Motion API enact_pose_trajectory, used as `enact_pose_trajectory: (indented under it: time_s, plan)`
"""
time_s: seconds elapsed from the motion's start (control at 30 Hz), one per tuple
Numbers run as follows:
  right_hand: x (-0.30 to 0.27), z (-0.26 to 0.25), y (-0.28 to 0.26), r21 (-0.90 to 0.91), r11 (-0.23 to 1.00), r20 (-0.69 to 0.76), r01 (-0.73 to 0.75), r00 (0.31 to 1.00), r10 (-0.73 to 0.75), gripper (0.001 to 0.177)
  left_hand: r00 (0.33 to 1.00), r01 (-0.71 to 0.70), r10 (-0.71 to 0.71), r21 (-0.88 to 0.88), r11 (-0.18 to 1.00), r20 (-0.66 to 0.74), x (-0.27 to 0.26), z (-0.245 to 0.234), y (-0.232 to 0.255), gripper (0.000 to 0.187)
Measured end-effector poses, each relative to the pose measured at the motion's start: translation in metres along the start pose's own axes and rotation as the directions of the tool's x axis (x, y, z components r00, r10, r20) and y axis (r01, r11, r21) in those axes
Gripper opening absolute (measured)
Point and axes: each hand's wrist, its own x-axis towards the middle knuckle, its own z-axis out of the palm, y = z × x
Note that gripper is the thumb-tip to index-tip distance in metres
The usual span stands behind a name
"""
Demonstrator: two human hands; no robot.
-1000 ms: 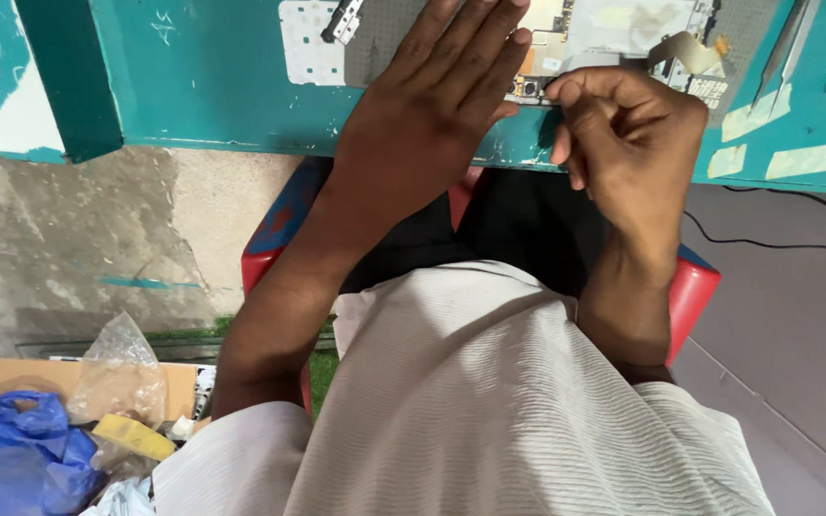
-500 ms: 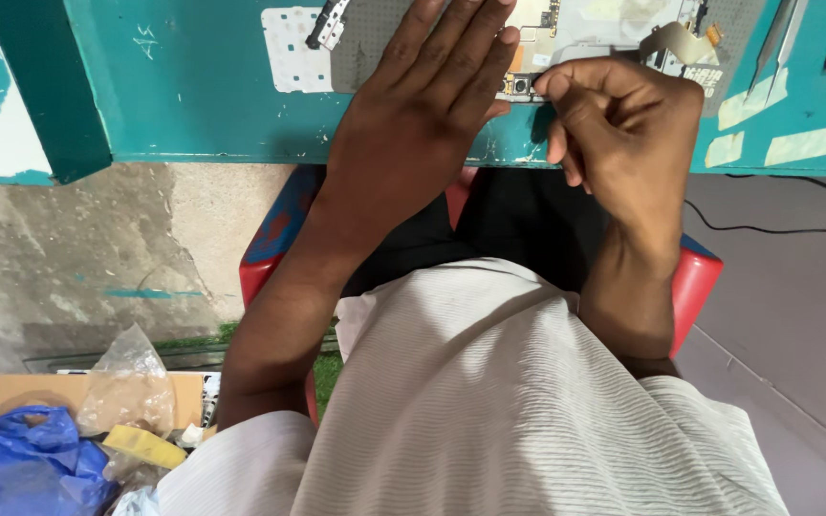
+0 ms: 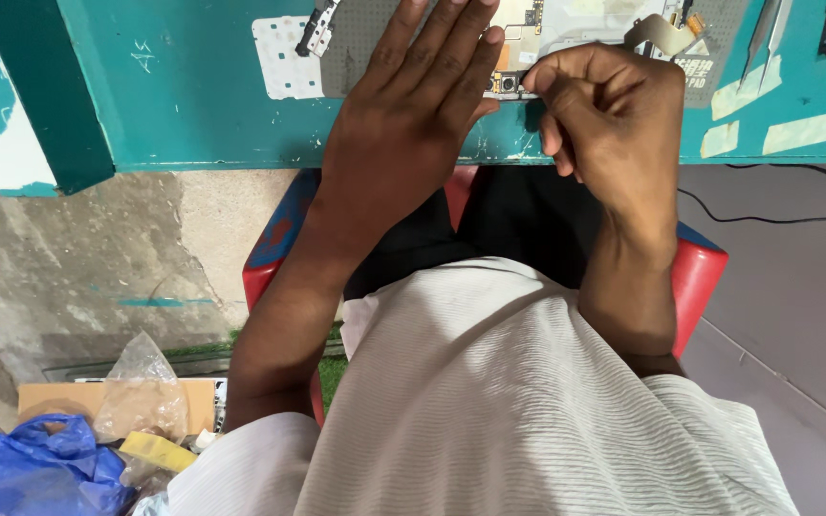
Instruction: The person disassembles a smartphone on a workbench, using tweezers to remove internal components. They carefully lift a metal shield and extract the motherboard from the phone's chassis, placing the parts on the table.
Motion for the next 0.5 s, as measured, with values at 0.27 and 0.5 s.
enact_pose_trajectory:
  time_s: [0.27,0.5]
  plan:
    - [0.0,-0.0003,-0.0004,0.02,1.0,0.016,0.018,1.0,-0.019,0.012,1.0,-0.01,0.011,0.04,0.999,-0.024,-0.0042,0.0056,-0.0017,0.047]
    - [-0.0008,-0.0028,-0.0006,0.047,0.999,0.018,0.004,1.0,-0.004,0.015,1.0,-0.009,0.009,0.043,0.999,-0.016,-0.0039,0.006,-0.0015,0.047]
